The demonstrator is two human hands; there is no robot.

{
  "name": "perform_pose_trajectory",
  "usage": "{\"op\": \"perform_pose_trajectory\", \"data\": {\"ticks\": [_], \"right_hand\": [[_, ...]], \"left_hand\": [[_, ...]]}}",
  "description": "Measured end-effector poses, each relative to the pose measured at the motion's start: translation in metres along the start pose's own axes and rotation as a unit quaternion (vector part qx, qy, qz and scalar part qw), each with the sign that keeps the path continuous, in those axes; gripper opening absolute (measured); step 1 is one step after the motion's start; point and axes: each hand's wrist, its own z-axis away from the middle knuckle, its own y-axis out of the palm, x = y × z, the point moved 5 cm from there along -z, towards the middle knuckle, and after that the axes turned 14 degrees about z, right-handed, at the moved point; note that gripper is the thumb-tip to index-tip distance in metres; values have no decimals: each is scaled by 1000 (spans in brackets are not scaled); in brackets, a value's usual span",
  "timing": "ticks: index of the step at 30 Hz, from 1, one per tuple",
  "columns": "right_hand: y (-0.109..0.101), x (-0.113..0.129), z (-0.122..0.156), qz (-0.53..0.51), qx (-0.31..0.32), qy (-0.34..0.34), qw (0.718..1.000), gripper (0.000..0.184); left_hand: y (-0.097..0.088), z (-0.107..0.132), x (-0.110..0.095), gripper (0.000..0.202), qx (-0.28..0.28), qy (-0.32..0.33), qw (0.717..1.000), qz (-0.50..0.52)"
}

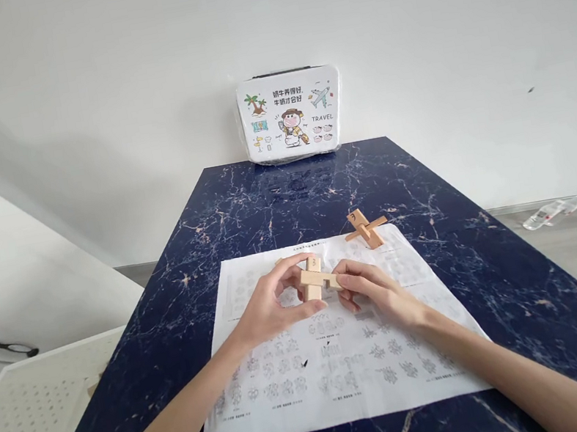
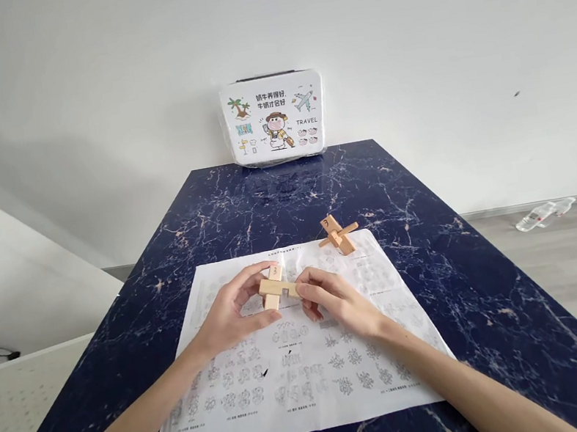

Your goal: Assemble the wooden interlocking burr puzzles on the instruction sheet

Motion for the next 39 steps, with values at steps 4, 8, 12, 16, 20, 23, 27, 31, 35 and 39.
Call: {"op": "perform_pose_trajectory", "data": {"ticks": [4, 8, 12, 16, 20, 23, 27, 31, 35, 39], "right_hand": [[-1, 1, 1, 36, -7, -1, 999, 32], [1, 7, 3, 43, -11, -26, 999, 29], [-7, 5, 2, 56, -98, -21, 993, 32], [-20, -7, -2, 130, -201, 26, 971, 38], [-27, -16, -3, 256, -256, 56, 931, 39], [-27, -18, -3, 332, -267, 42, 904, 35], [-24, -16, -3, 390, -265, 5, 882, 33], [-21, -15, -3, 418, -259, -19, 870, 29], [-16, -13, -6, 410, -214, -31, 886, 20], [-8, -8, -8, 381, -148, -63, 910, 16]], "left_hand": [[4, 1, 3, 69, 6, -9, 999, -43], [10, 2, 8, 63, 13, -15, 989, -144], [-2, 0, 1, 61, -86, 34, 982, -163], [-30, -1, -5, 55, -230, 50, 951, -201], [-53, -2, -5, 46, -272, 31, 926, -259], [-63, -4, 1, 45, -249, -14, 927, -282], [-72, -4, 6, 47, -222, -69, 922, -309], [-75, -3, 8, 44, -200, -114, 913, -336], [-67, -4, 10, 50, -165, -120, 923, -327], [-56, -5, 12, 67, -107, -119, 938, -306]]}}
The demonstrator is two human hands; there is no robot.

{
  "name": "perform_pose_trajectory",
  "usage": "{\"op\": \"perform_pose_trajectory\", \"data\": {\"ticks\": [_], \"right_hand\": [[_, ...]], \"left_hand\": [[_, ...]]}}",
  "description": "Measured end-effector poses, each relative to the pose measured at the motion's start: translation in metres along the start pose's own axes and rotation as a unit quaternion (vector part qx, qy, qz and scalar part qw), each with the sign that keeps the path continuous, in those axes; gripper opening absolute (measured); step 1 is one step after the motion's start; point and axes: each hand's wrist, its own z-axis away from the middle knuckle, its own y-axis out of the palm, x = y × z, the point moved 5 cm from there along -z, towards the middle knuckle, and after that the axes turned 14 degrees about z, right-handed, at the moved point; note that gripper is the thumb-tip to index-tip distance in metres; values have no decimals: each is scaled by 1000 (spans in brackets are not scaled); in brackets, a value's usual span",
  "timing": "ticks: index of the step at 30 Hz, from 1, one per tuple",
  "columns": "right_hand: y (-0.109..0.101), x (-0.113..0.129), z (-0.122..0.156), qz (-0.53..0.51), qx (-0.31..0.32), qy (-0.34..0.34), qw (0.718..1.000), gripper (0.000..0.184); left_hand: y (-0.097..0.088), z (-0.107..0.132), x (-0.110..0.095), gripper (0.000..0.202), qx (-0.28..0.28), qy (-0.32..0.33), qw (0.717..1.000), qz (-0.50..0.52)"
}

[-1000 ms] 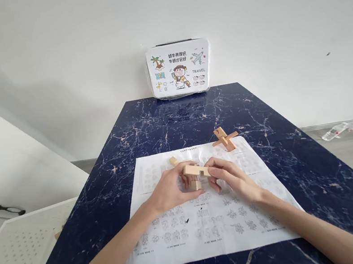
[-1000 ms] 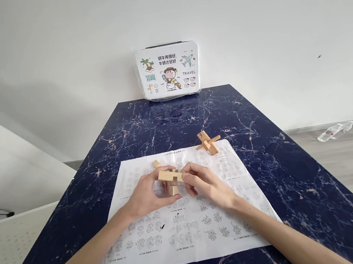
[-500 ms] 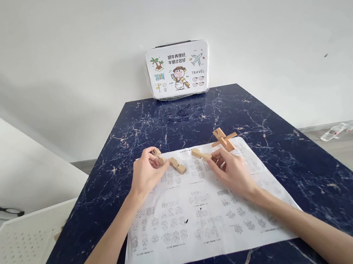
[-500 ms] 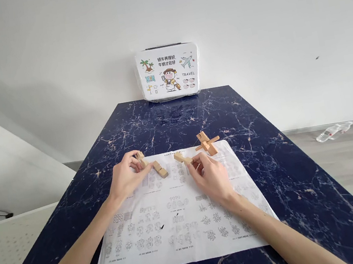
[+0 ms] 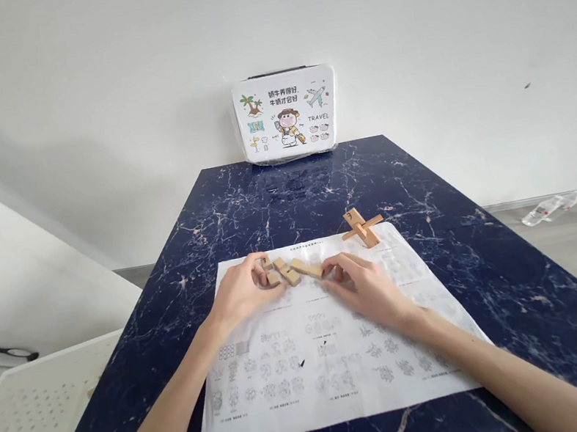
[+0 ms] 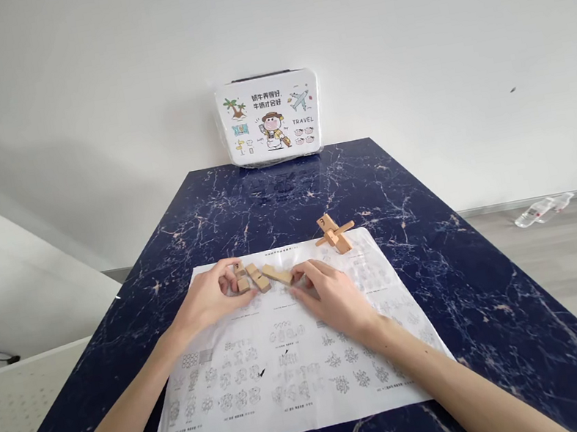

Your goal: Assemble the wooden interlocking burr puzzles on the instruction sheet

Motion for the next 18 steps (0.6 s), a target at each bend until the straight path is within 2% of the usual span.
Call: {"op": "perform_pose_trajectory", "data": {"ticks": [4, 6, 8, 11, 13, 18], "right_hand": [[0, 9, 2, -11, 30, -52, 998, 26], [0, 13, 3, -13, 41, -76, 996, 31], [-1, 17, 4, -15, 48, -95, 994, 34], [-3, 20, 4, -15, 48, -103, 993, 32], [-4, 20, 3, -16, 38, -95, 995, 27], [-3, 17, 1, -24, 13, -75, 997, 18]], "left_hand": [[7, 2, -3, 92, 40, 27, 999, 3], [9, 2, -2, 95, 35, 32, 999, -12], [9, 3, -2, 91, 5, 53, 998, -30], [11, 3, -7, 84, -36, 116, 992, -38], [17, 4, -10, 77, -23, 152, 987, -42], [36, 5, -20, 47, 50, 206, 974, -77]]}}
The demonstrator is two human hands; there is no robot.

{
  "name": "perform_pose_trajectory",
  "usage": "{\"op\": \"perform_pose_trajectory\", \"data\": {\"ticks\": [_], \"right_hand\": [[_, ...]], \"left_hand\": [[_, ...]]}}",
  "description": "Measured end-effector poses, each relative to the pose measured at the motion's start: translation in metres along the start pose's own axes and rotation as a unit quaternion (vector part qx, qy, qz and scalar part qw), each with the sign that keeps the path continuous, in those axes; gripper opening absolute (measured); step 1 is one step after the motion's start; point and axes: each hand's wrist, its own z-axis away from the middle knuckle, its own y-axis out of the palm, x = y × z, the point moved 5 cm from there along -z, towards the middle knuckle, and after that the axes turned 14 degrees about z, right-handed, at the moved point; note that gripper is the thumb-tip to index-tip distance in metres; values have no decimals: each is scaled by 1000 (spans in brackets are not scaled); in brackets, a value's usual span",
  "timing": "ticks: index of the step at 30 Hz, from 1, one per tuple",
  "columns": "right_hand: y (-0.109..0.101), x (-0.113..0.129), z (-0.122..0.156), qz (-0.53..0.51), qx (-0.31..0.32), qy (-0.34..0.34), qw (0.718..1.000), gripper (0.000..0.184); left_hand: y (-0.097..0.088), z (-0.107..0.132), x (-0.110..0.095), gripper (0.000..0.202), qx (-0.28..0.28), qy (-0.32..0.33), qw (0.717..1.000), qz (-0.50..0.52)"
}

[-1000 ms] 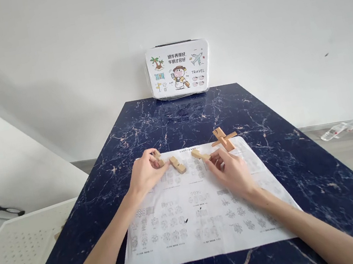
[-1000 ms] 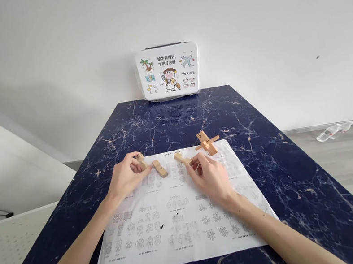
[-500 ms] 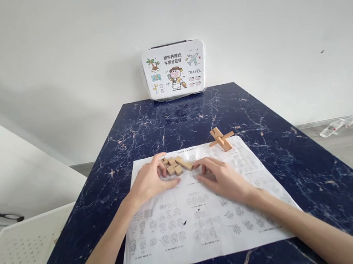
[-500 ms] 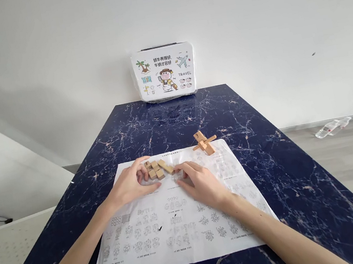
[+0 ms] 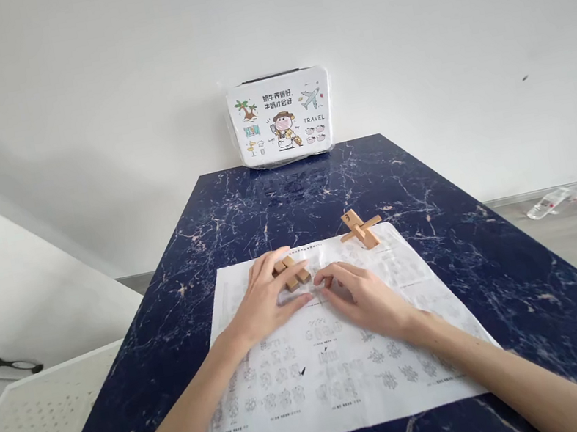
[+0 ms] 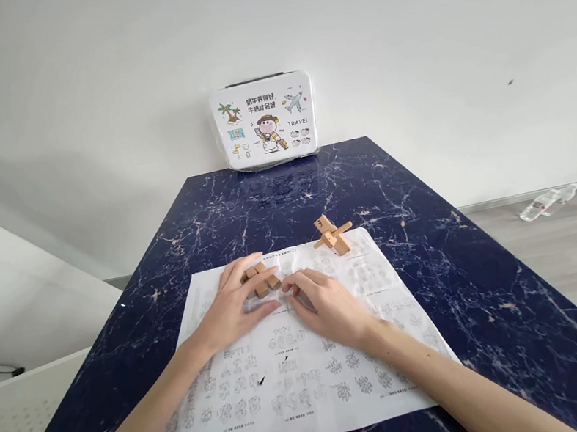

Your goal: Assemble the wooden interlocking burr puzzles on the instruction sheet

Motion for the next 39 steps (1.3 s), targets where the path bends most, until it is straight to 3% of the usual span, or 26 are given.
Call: {"op": "perform_pose_trajectory", "data": {"ticks": [4, 11, 17, 21, 23, 26, 29, 32, 39], "right_hand": [[1, -1, 0, 0, -3, -3, 1000, 17], [0, 0, 1, 0, 0, 0, 1000, 15], [2, -1, 0, -4, 12, 10, 1000, 14], [1, 0, -1, -5, 4, 6, 1000, 14], [1, 0, -1, -4, -2, 3, 1000, 14], [1, 0, -1, -1, -2, 2, 1000, 14], [1, 1, -1, 0, -3, -4, 1000, 15], [0, 1, -1, 2, -8, -11, 1000, 15], [2, 0, 0, -2, -10, -10, 1000, 15]], "left_hand": [[3, -1, 2, 29, -8, 2, 1000, 5], [-9, 6, 29, 15, -115, -54, 990, -65], [-25, 19, 52, 20, -215, -121, 943, -226], [-33, 18, 44, 28, -249, -82, 934, -241], [-33, 15, 30, 35, -241, -41, 946, -213], [-27, 11, 6, 26, -188, 21, 974, -123], [-7, 10, -10, 16, -61, 45, 997, -22], [12, 14, -19, 13, 37, 84, 996, -11], [13, 16, -18, 13, 21, 103, 994, -31]]}}
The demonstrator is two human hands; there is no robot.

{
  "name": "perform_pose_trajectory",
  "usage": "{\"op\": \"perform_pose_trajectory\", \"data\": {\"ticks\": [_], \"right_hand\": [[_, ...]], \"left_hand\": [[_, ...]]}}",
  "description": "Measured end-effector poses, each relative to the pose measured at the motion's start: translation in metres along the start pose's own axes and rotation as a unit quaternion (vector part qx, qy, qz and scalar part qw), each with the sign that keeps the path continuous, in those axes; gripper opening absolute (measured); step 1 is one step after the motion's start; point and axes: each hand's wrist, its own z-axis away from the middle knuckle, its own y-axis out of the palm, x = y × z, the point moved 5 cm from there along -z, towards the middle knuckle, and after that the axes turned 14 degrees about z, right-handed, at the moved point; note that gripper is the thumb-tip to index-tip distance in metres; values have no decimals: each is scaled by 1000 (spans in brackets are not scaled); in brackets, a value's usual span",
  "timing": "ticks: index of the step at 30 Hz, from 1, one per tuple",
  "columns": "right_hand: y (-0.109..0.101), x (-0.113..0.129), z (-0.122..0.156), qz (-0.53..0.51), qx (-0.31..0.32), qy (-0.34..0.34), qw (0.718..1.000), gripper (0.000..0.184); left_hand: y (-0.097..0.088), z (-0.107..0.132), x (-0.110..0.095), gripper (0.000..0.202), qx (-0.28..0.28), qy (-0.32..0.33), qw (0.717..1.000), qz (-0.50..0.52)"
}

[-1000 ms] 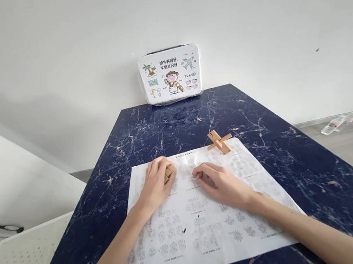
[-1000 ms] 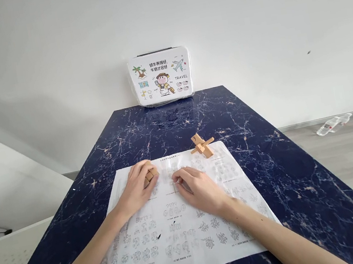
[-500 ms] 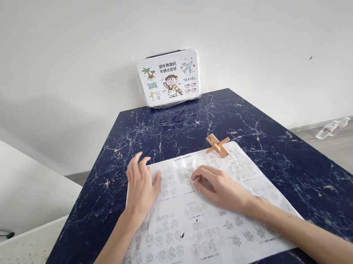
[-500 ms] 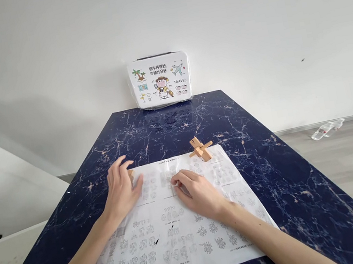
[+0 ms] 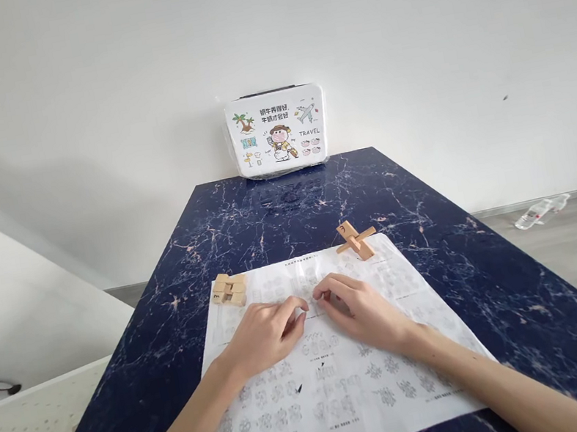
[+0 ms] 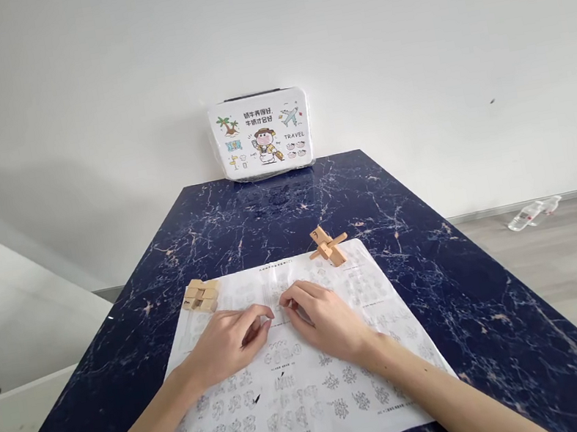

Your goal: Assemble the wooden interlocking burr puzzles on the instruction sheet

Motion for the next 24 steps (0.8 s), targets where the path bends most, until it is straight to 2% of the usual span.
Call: {"op": "perform_pose_trajectory", "data": {"ticks": [3, 5, 8, 10, 13, 15, 17, 20, 24], "right_hand": [[0, -4, -1, -23, -9, 30, 999, 14], [-2, -9, -2, -57, -17, 77, 995, 14], [-2, -20, -4, -173, -14, 165, 971, 23], [-2, -26, -5, -307, -13, 217, 927, 33], [-1, -35, -6, -491, -23, 284, 823, 44], [-2, -40, -6, -562, -32, 311, 765, 45], [-3, -45, -6, -610, -36, 323, 723, 41], [-3, -52, -6, -651, -45, 322, 686, 34], [-4, -61, -7, -643, -58, 305, 700, 27]], "left_hand": [[-1, -1, -1, 13, 2, 1, 1000, 0], [-1, -1, -2, 13, 1, 3, 1000, 0], [-2, -2, -3, 12, 1, 5, 1000, -4], [-3, -2, -3, 12, 2, 6, 1000, -3], [-2, -1, -2, 13, 7, 5, 1000, 3], [-2, -1, 0, 14, 8, 3, 1000, 4], [-1, 0, 0, 14, 10, 1, 1000, 7], [-2, 0, -1, 15, 13, 1, 1000, 13], [-4, -1, -5, 15, 5, 7, 1000, 13]]}}
